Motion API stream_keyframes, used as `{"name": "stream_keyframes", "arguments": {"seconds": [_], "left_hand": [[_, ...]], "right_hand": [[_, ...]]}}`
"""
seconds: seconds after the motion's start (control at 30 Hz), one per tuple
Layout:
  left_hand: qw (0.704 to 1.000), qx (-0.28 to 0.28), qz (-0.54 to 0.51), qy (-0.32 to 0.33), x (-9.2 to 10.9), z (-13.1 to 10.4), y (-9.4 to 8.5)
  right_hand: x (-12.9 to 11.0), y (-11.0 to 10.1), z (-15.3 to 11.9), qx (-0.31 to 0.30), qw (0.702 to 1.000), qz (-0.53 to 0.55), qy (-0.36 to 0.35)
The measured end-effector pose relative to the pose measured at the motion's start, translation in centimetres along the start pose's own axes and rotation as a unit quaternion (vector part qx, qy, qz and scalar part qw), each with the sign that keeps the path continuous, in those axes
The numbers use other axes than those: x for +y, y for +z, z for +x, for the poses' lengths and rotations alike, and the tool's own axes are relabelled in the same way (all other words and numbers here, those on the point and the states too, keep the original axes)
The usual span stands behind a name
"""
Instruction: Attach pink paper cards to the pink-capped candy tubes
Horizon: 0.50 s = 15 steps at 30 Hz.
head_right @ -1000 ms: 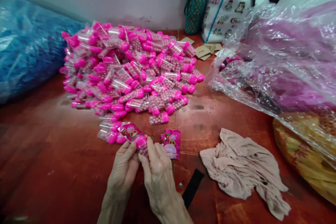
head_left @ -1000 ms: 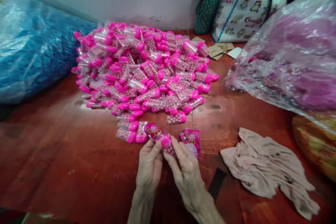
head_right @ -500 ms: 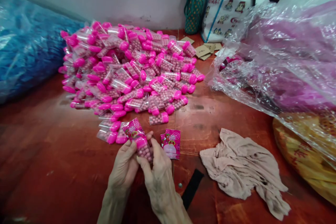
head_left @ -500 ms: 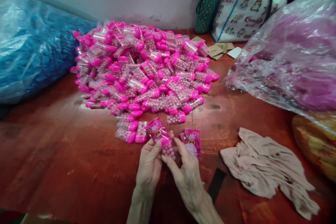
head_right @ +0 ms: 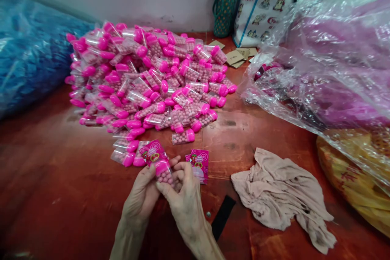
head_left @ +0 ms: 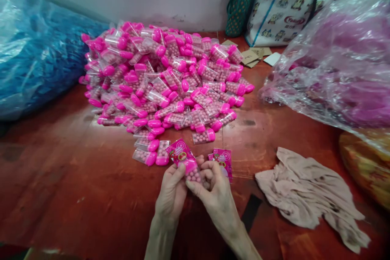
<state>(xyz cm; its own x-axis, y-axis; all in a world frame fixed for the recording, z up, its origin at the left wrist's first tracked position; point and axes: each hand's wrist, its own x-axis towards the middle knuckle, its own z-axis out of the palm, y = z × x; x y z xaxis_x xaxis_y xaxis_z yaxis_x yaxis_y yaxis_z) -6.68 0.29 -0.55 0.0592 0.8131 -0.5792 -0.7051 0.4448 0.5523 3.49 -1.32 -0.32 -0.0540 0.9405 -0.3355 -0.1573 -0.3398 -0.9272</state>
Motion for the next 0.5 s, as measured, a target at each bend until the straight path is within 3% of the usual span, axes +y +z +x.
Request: {"name": "stream_keyframes", "arguments": {"seconds": [0.3, 0.5], "left_hand": [[0.996, 0.03, 0.084, 0.023, -0.4, 0.11, 0.87], [0.998, 0.015, 0.044, 0.031, -0.37, -0.13, 0.96]], "right_hand": [[-0.53, -0.51, 0.0, 0.015, 1.0, -0.018, -0.004], [-0.55, -0.28, 0.03, 0.0, 1.0, 0.006, -0.005]]}}
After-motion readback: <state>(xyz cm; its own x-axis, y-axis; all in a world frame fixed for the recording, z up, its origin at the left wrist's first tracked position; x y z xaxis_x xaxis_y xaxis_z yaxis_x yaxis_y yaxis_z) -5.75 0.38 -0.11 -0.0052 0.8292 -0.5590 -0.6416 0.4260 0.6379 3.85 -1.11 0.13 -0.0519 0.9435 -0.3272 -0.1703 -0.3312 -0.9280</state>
